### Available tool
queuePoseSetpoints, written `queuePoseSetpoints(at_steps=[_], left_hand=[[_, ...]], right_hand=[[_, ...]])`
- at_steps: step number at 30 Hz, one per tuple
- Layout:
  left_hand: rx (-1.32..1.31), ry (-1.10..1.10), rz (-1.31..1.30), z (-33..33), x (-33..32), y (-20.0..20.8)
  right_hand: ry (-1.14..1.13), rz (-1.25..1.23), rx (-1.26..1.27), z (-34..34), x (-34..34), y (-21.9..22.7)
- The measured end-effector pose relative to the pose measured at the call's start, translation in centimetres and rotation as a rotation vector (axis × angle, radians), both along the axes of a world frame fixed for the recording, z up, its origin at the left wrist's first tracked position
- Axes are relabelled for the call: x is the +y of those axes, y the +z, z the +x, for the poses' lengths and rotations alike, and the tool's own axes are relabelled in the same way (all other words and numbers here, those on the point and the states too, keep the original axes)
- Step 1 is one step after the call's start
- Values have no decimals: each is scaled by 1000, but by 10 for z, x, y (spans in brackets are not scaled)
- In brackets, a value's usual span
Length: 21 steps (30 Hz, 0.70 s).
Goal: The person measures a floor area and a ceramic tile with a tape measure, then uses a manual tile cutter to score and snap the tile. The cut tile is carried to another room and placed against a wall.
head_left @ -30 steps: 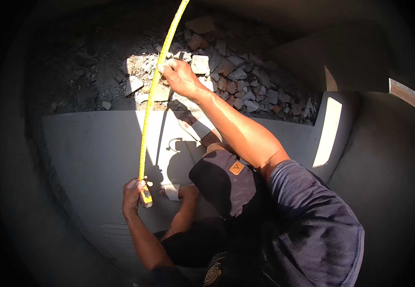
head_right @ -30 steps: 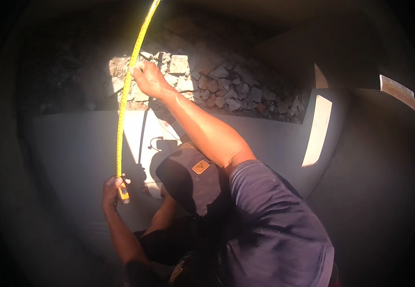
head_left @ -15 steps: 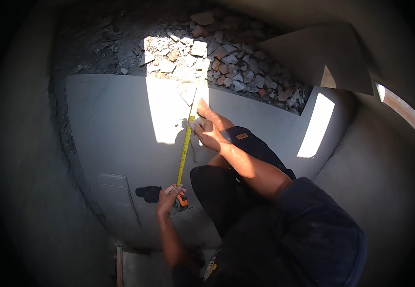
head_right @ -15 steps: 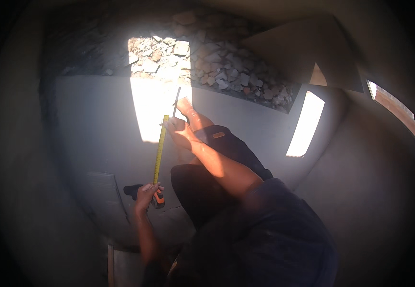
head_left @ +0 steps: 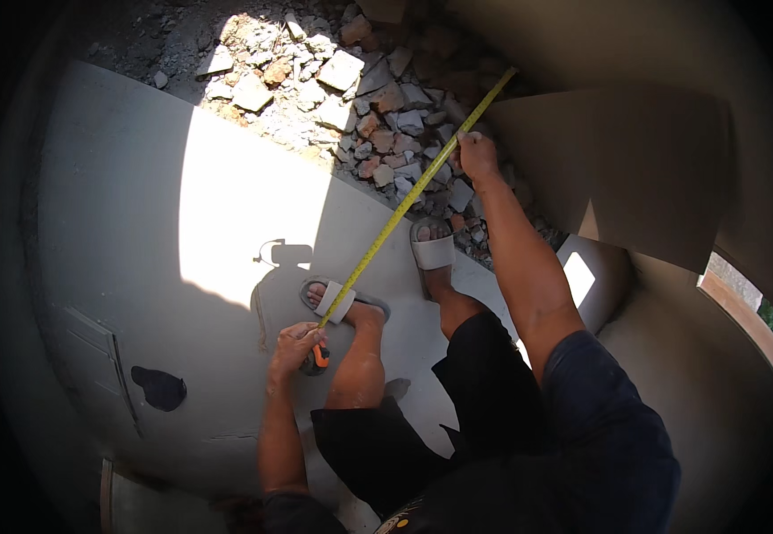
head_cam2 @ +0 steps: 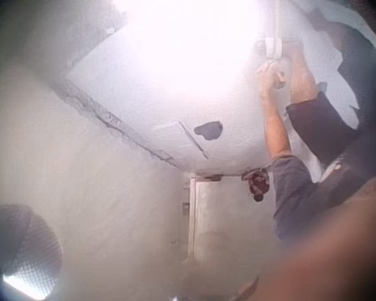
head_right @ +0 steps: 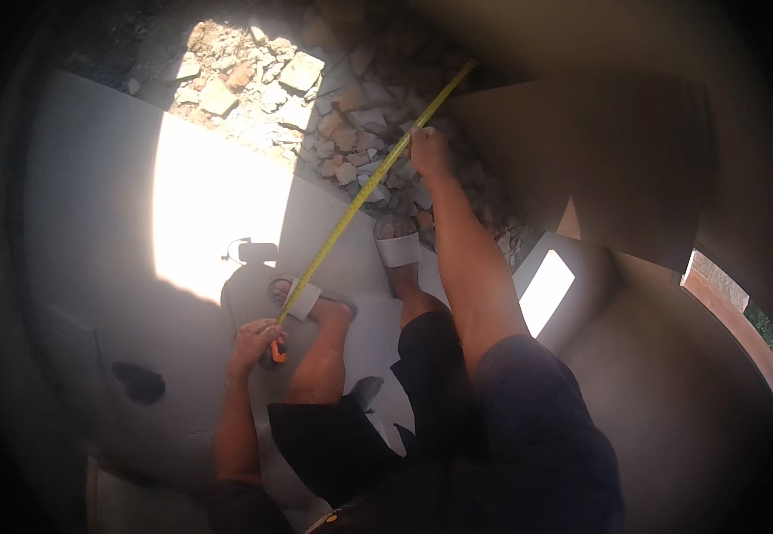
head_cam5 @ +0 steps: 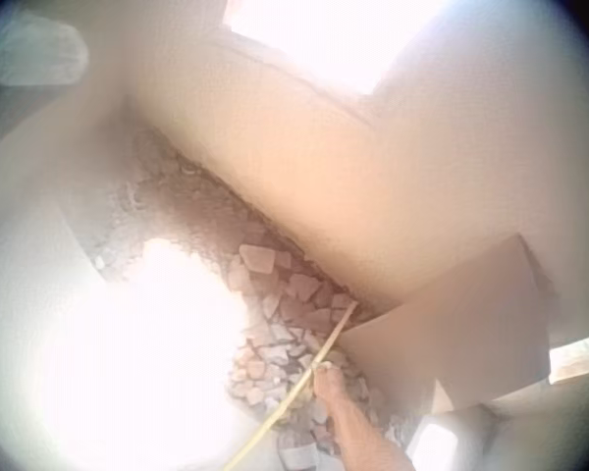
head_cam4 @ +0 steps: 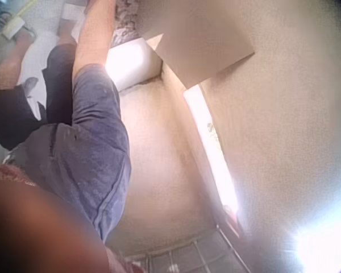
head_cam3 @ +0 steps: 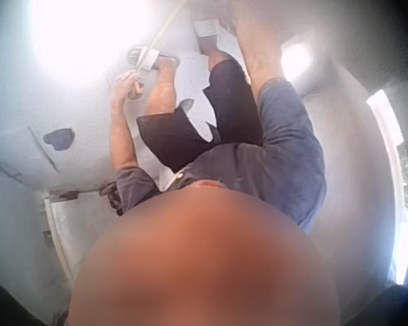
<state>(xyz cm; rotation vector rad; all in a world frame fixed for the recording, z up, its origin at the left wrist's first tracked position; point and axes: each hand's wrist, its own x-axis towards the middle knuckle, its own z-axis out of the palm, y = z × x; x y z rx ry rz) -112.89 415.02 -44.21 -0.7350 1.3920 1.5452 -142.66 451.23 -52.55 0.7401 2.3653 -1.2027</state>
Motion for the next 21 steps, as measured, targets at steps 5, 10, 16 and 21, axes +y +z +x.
queuePoseSetpoints(at_steps=[5, 10, 16, 21], left_hand=[[108, -230, -283, -16, 61, -115], [175, -294, -340, -37, 121, -172], [7, -418, -401, -30, 148, -181], [99, -379, -430, -30, 154, -179]], right_hand=[[-79, -1, -20, -26, 65, -125], [189, 397, 224, -67, 109, -194], [502, 480, 328, -57, 138, -226], [517, 603, 252, -61, 132, -210]])
